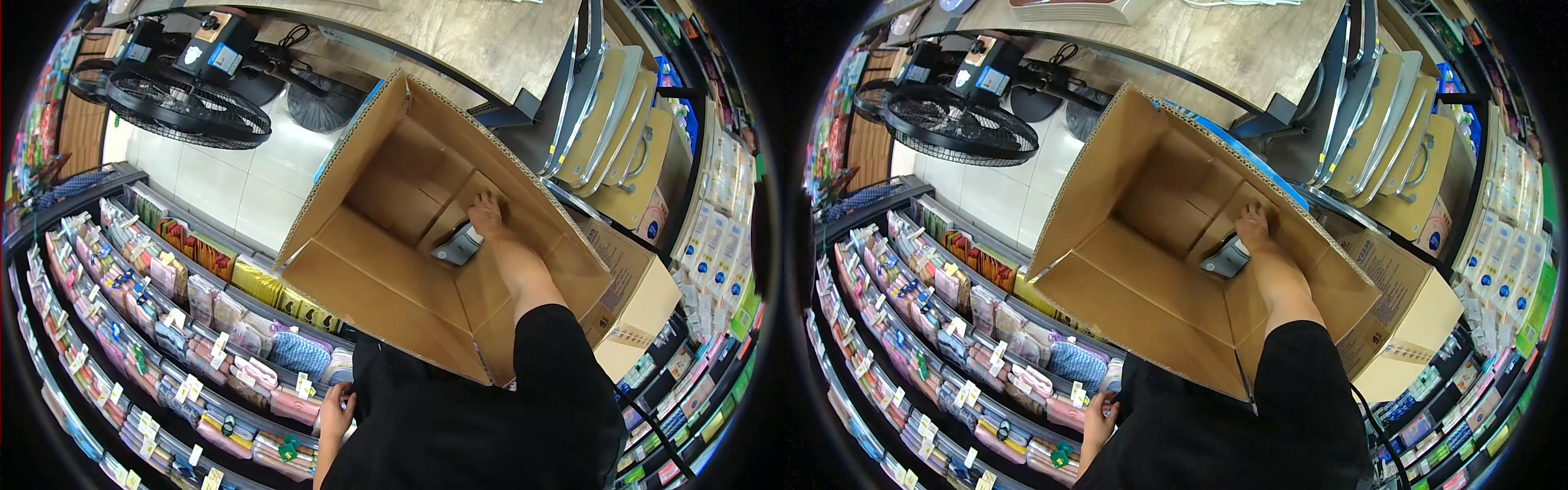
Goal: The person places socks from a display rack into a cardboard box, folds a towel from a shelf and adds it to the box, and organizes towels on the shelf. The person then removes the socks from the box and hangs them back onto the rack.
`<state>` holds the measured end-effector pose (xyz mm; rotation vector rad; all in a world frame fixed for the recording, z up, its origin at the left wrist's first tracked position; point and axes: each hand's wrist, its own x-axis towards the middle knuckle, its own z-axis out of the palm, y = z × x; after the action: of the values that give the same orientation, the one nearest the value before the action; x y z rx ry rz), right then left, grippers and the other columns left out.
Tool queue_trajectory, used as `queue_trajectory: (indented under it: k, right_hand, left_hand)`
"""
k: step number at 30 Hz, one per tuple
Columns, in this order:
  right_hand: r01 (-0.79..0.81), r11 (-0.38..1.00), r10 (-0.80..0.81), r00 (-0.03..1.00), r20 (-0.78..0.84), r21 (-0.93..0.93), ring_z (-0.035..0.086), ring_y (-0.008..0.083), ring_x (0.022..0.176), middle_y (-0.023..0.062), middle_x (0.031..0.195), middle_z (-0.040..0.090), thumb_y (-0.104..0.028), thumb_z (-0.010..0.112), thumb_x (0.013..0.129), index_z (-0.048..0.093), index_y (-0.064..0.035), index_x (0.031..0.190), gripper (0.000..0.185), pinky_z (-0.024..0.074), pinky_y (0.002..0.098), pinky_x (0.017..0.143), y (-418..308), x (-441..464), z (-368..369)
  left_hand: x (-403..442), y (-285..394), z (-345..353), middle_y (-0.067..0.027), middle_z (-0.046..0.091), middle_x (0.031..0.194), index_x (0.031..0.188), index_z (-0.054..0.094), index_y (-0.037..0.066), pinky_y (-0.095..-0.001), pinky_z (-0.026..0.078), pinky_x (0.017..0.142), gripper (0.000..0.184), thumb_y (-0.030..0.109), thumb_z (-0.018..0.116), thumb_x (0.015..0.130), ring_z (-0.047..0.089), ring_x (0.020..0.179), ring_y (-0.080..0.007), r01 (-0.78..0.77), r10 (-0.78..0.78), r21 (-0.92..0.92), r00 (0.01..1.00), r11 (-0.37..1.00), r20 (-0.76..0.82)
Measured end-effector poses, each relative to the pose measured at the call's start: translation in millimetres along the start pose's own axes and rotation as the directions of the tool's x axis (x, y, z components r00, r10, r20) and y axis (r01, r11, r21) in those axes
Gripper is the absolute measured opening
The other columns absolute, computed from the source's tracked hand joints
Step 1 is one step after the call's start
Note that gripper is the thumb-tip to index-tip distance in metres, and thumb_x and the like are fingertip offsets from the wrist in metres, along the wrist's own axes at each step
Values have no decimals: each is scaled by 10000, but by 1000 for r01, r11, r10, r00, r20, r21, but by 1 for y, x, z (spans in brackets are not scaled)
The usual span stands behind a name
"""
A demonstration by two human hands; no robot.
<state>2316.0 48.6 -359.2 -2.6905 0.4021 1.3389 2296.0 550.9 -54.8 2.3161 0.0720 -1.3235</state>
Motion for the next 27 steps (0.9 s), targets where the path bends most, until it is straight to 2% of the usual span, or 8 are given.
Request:
queue_trajectory:
  k: [1, 3, 7, 9, 18, 22, 26, 27]
  right_hand:
    - [-1, 1000, 1, 1000, 0, 3, 437, 306, 1365, 150, 1364, 565, -92, 616, 851, 701, -84, 1127, 290, 362, 439, 1106, 2, 3, 2]
    - [109, 987, -141, 938, 317, 116, 556, 283, 1256, 154, 1242, 648, -116, 704, 782, 733, -61, 1040, 265, 458, 401, 1023, 7, 12, 11]
    - [162, 982, -183, 946, 268, 98, 640, 277, 1123, 161, 1112, 699, -157, 744, 750, 736, -56, 1001, 271, 518, 382, 933, 4, 2, 39]
    - [193, 968, -193, 981, -15, 160, 654, 285, 1082, 156, 1081, 706, -130, 712, 753, 736, -62, 978, 236, 521, 398, 921, 1, -13, 44]
    - [113, 984, -100, 990, -99, 135, 682, 314, 974, 148, 964, 720, -114, 592, 811, 740, -93, 899, 173, 535, 413, 856, -22, -70, -27]
    - [98, 985, -58, 965, -255, 145, 697, 299, 963, 146, 999, 723, -103, 558, 851, 740, -98, 926, 197, 546, 412, 832, -32, -97, -59]
    - [113, 982, -18, 849, -528, 149, 683, 307, 915, 134, 921, 696, -129, 600, 819, 659, -94, 972, 167, 521, 429, 793, -46, -159, -100]
    - [110, 989, -16, 753, -658, 101, 679, 286, 884, 121, 897, 686, -136, 581, 835, 652, -98, 941, 133, 513, 418, 780, -51, -188, -114]
  left_hand:
    - [1, 5, -2, -180, 650, 1017, 1123, 617, 0, -377, 523, 731, 281, 106, 674, 869, 682, 824, -299, -10, 10, 13, 1000, 1000, -1]
    - [7, 4, -3, -183, 652, 1017, 1124, 618, -3, -379, 523, 732, 280, 106, 672, 872, 681, 819, -300, -26, 26, 26, 1000, 999, -5]
    - [10, 2, 0, -182, 661, 1020, 1133, 615, -11, -377, 522, 727, 282, 109, 663, 883, 683, 801, -284, -93, 95, 41, 994, 995, -52]
    - [8, 9, 1, -173, 670, 1032, 1149, 614, -3, -370, 521, 721, 291, 119, 660, 889, 684, 793, -276, -87, 89, 27, 994, 996, -70]
    - [5, -7, 13, -163, 676, 1042, 1117, 647, 33, -384, 525, 760, 233, 143, 632, 911, 690, 845, -295, -216, 220, 59, 971, 975, -93]
    - [4, -16, 18, -163, 673, 1012, 1117, 651, 40, -393, 526, 775, 232, 146, 628, 912, 683, 859, -300, -316, 321, 53, 936, 947, -145]
    - [14, -39, 33, -164, 670, 980, 1102, 655, 43, -397, 526, 774, 221, 139, 631, 905, 681, 836, -308, -453, 457, 72, 864, 889, -211]
    - [20, -38, 37, -162, 671, 981, 1095, 658, 42, -393, 525, 776, 215, 135, 633, 902, 681, 835, -307, -513, 520, 90, 827, 853, -215]
